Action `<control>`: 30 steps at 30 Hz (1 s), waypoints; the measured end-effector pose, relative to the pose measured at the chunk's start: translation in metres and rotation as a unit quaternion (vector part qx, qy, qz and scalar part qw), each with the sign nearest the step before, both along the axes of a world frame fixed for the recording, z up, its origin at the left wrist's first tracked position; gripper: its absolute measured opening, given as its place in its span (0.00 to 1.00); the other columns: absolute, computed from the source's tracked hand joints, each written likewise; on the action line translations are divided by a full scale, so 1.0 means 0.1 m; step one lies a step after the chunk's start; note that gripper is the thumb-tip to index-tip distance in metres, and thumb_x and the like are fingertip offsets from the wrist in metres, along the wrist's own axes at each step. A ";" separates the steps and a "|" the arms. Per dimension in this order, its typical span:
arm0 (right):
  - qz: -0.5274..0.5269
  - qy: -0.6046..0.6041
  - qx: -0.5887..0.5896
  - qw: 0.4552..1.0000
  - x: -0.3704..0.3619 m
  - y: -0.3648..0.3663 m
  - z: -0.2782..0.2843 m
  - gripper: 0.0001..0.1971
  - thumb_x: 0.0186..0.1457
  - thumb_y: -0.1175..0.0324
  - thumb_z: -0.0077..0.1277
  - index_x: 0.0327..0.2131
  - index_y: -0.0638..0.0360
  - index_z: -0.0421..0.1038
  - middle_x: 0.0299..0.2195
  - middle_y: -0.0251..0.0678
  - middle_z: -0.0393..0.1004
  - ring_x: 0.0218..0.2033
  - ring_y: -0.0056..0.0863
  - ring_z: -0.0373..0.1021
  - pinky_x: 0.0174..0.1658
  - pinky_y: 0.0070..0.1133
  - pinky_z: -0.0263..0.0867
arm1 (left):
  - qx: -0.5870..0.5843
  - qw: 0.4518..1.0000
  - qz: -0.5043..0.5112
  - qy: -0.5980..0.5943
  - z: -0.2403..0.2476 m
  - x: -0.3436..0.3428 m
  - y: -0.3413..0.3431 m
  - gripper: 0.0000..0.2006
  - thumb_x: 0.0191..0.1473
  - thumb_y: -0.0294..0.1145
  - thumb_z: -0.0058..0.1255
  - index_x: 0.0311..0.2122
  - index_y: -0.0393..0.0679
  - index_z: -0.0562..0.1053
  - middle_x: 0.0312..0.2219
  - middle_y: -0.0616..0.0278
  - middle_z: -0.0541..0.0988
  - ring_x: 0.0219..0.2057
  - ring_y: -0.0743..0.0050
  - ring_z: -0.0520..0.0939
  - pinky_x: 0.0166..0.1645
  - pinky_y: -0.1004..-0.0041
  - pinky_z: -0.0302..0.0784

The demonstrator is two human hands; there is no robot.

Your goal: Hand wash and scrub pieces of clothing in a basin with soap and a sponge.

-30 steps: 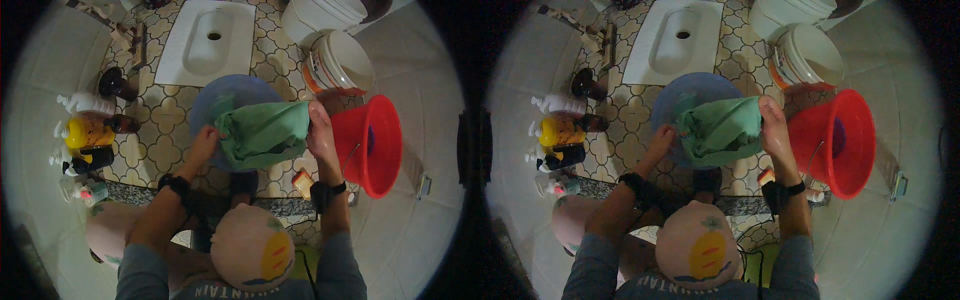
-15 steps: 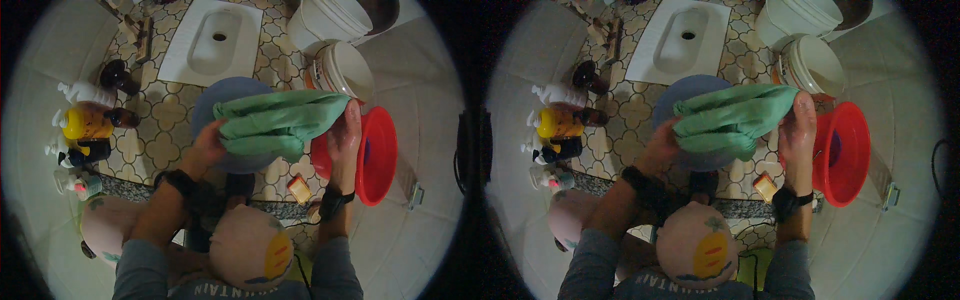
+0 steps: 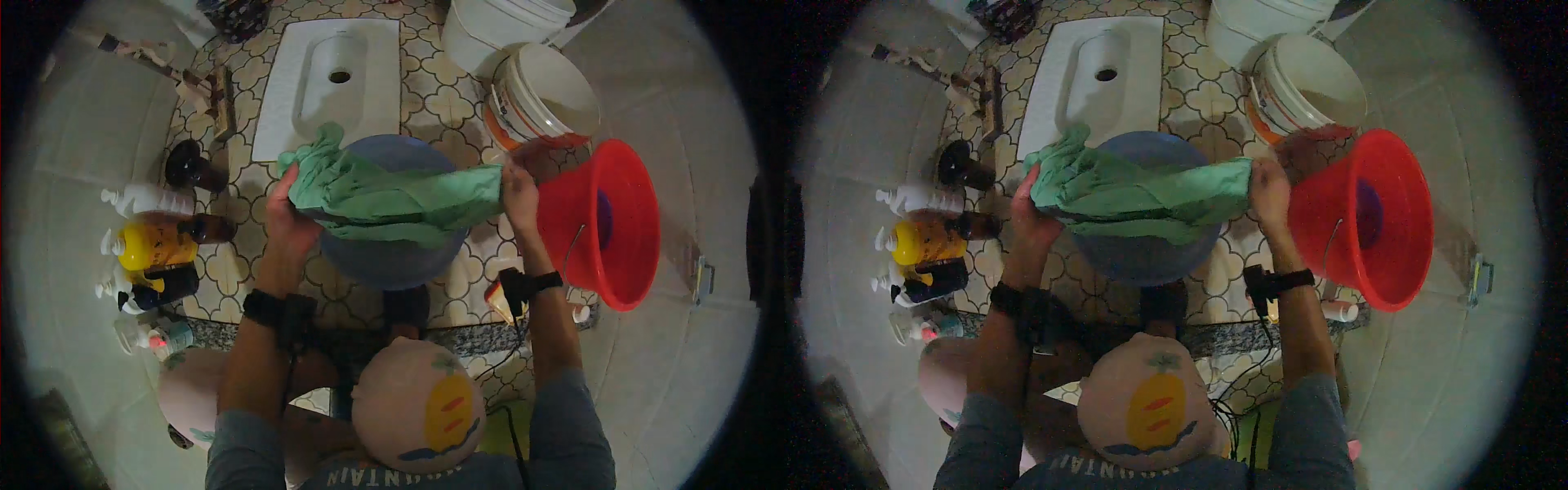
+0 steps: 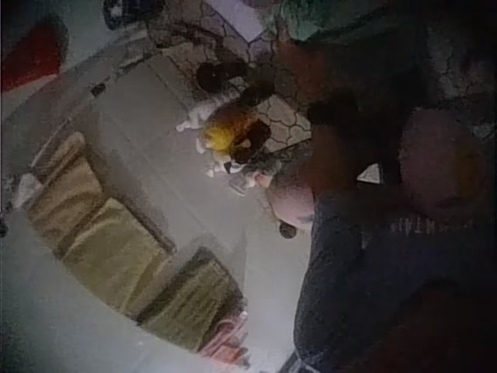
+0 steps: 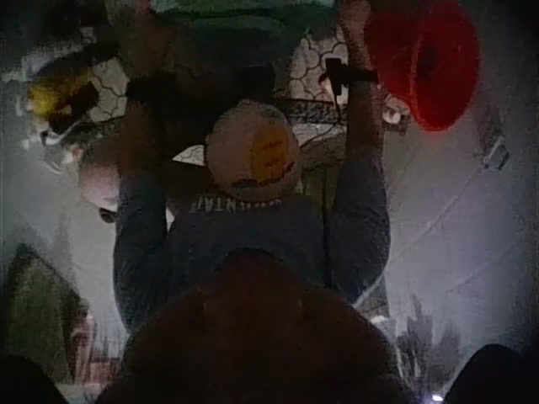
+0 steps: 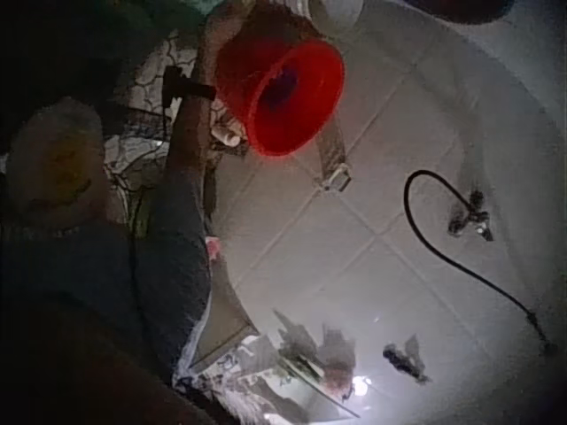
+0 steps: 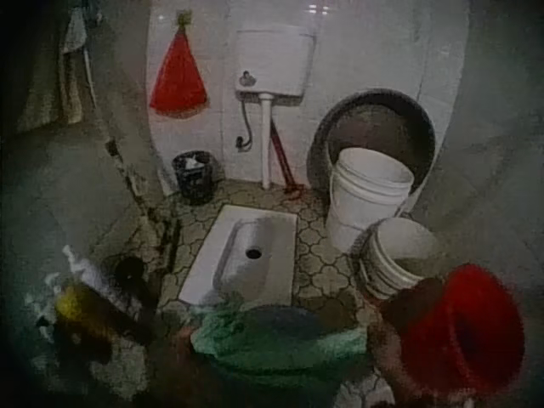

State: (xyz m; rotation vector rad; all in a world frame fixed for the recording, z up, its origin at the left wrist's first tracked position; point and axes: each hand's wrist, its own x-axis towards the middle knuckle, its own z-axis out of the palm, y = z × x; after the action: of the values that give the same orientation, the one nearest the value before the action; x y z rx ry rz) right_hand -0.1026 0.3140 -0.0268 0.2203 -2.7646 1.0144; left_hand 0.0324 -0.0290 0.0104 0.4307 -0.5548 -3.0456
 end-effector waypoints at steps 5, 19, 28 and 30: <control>0.136 0.109 0.106 0.979 0.46 -0.72 0.28 0.11 0.45 0.59 0.51 0.31 0.53 0.72 0.34 0.38 0.68 0.36 0.38 0.64 0.39 0.34 0.60 | -0.033 0.999 0.005 0.014 0.15 -0.03 0.10 0.21 0.56 0.41 0.36 0.50 0.40 0.62 0.46 0.56 0.69 0.48 0.58 0.69 0.54 0.59 0.60; 0.302 -0.189 -0.106 0.928 0.77 -1.53 -0.02 0.10 0.49 0.68 0.46 0.36 0.60 0.69 0.31 0.42 0.72 0.34 0.37 0.70 0.38 0.26 0.64 | -0.003 0.996 -0.011 0.093 0.16 -0.08 0.03 0.24 0.58 0.44 0.30 0.54 0.40 0.56 0.52 0.55 0.61 0.54 0.56 0.62 0.58 0.56 0.52; 0.314 -0.178 -0.202 0.910 0.72 -1.45 0.11 0.11 0.48 0.70 0.46 0.37 0.60 0.67 0.31 0.43 0.71 0.33 0.39 0.69 0.38 0.27 0.63 | 0.049 0.995 -0.012 0.082 0.16 -0.07 -0.04 0.24 0.58 0.44 0.31 0.54 0.41 0.56 0.53 0.55 0.60 0.55 0.56 0.60 0.59 0.57 0.50; 0.301 -0.085 -0.115 0.943 0.70 -1.53 -0.09 0.10 0.49 0.70 0.46 0.37 0.61 0.67 0.30 0.41 0.72 0.32 0.33 0.69 0.37 0.25 0.63 | 0.107 0.985 -0.047 0.125 0.15 -0.12 0.06 0.23 0.57 0.44 0.32 0.55 0.41 0.56 0.54 0.56 0.60 0.55 0.56 0.59 0.59 0.57 0.49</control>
State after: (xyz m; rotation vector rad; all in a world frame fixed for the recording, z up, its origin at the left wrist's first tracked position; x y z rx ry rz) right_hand -0.0323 0.1605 -0.0361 1.0325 -2.7414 1.5431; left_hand 0.0202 -0.0228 0.0252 0.0207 -0.2431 -3.1932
